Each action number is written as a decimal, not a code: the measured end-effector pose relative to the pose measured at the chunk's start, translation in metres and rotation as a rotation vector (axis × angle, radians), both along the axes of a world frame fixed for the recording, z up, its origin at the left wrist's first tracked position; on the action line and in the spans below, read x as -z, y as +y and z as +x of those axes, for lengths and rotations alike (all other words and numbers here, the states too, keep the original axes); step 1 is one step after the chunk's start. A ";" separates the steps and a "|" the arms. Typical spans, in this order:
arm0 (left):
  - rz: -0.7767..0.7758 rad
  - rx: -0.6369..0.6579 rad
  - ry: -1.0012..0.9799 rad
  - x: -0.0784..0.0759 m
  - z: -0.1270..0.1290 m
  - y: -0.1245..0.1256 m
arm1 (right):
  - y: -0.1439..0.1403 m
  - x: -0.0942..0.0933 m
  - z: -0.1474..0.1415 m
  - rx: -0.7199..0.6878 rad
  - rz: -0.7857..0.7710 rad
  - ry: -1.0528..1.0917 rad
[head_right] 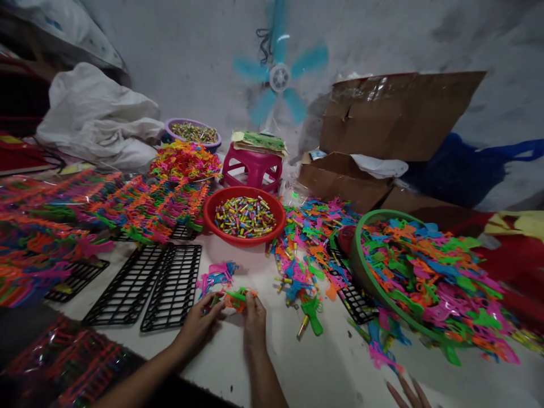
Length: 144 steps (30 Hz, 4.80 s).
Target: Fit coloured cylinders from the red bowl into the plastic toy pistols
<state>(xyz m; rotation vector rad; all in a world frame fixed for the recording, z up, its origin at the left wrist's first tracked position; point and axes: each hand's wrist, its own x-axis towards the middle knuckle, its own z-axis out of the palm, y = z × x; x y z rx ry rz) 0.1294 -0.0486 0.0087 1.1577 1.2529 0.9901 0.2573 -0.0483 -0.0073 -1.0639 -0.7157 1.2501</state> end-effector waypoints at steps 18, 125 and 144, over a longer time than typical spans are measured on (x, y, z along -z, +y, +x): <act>-0.157 -0.054 -0.348 -0.013 -0.010 -0.009 | -0.085 -0.047 0.240 0.290 0.190 -0.681; 0.450 0.105 0.017 -0.090 -0.031 -0.034 | -0.055 -0.089 -0.001 -0.089 0.350 -0.647; 0.454 0.107 -0.083 -0.083 -0.032 -0.031 | -0.053 -0.083 -0.007 -0.108 0.285 -0.502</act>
